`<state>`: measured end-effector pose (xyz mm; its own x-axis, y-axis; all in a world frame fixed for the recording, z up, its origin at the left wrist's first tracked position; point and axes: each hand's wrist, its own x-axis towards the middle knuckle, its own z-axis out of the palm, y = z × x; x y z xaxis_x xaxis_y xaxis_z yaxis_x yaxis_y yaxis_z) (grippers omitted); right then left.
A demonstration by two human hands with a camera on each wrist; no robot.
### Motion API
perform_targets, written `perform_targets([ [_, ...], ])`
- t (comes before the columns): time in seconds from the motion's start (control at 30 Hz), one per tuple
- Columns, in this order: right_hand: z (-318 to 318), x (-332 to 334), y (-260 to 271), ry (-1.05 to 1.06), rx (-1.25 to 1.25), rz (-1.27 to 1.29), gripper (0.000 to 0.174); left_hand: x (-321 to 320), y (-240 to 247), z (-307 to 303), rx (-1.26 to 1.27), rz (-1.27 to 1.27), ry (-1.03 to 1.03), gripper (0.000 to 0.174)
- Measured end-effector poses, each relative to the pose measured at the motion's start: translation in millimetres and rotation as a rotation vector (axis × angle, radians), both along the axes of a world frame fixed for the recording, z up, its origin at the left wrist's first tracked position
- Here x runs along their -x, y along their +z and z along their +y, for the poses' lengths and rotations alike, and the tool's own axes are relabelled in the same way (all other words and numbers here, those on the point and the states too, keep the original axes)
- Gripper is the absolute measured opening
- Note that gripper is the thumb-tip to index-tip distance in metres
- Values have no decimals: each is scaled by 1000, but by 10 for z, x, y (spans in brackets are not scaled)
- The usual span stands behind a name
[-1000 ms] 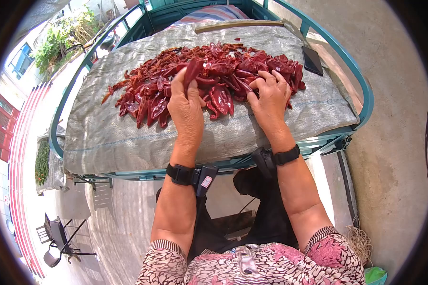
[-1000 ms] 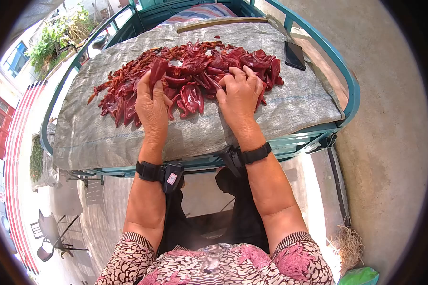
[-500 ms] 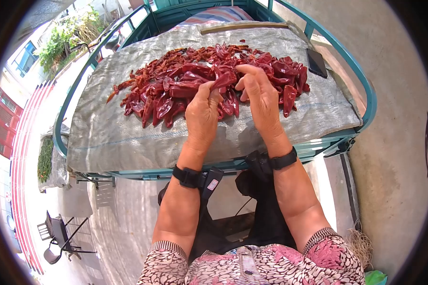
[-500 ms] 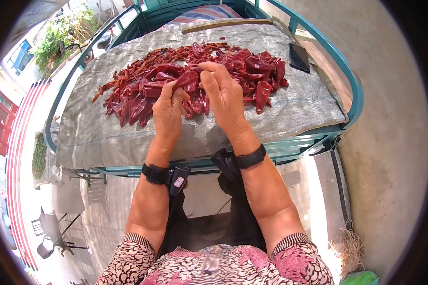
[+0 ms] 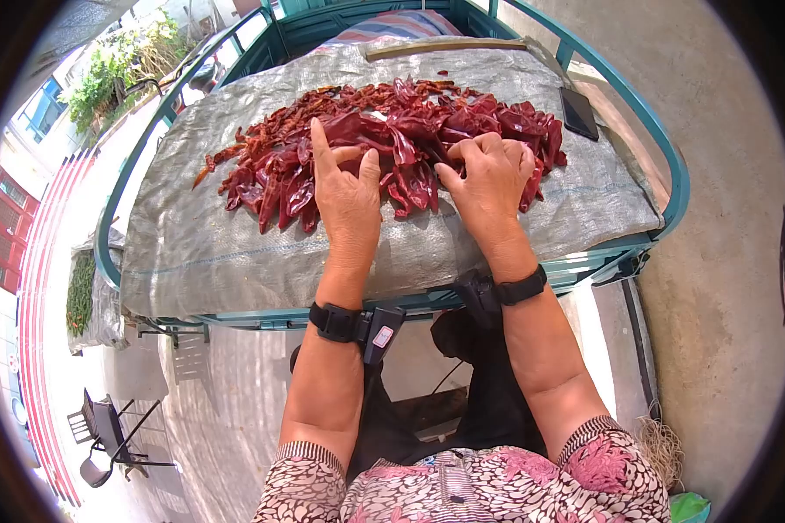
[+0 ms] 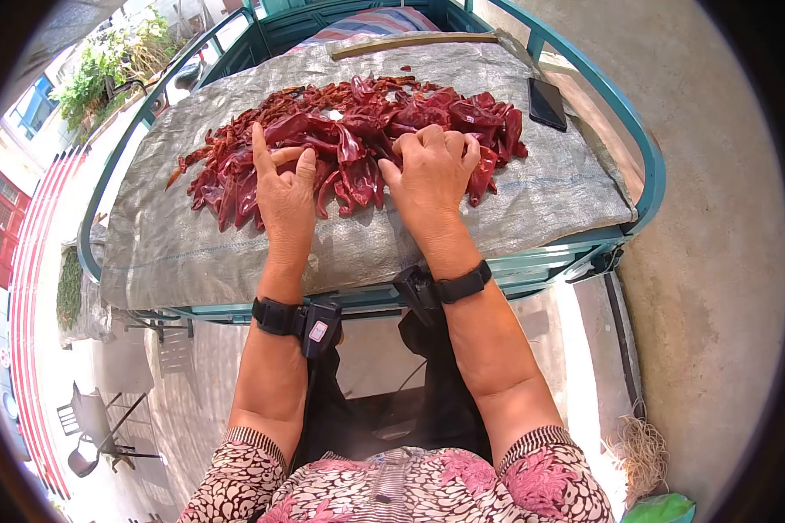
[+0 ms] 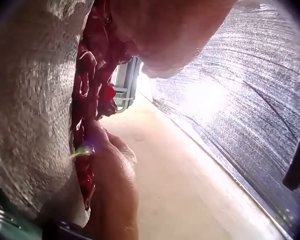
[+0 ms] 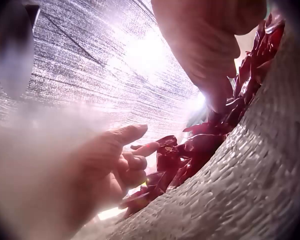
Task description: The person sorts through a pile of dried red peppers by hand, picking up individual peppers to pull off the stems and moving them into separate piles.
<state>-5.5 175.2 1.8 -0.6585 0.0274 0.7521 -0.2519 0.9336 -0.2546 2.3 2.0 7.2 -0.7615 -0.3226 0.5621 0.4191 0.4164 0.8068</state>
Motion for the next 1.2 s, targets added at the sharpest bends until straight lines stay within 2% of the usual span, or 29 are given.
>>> perform_targets([
  [0.1,12,27,-44,-15,-57,-27,21,-7,-65,1,272,96,182,54],
  [0.2,3,109,-111,-19,-30,-9,18,-37,-91,60,236,55,50,42],
  [0.33,4,108,-102,-26,33,22,14,-73,-96,142,291,39,-6,29],
  [0.43,-20,104,-104,-40,-31,39,12,-68,-131,201,198,8,-83,24],
  [0.53,-42,130,-134,-21,-45,3,14,-55,-147,222,306,119,-41,20],
  [0.73,-91,33,-12,3,278,165,13,-48,-138,239,128,-1,-113,19],
  [0.83,-130,-85,37,439,443,121,12,-85,-67,287,-150,-133,-249,23],
  [0.87,-159,-107,21,537,385,138,12,-96,-56,283,-222,-145,-314,24],
  [0.93,-215,-141,-18,598,366,77,12,-106,-42,244,-364,-168,-442,26],
  [0.97,-226,-145,-28,628,357,46,12,-91,-55,221,-331,-143,-387,26],
  [1.0,-203,-142,-28,602,329,48,12,-74,-64,197,-297,-120,-333,26],
  [1.1,-71,-65,28,254,233,258,14,-9,-78,124,-248,-59,-249,24],
  [1.13,24,-19,1,180,245,202,19,30,-78,105,-258,-34,-237,28],
  [1.17,78,17,-16,88,213,186,21,52,-77,76,-267,-9,-227,33],
  [1.2,123,47,-30,-7,180,170,23,-2,5,8,-46,-95,-86,51],
])
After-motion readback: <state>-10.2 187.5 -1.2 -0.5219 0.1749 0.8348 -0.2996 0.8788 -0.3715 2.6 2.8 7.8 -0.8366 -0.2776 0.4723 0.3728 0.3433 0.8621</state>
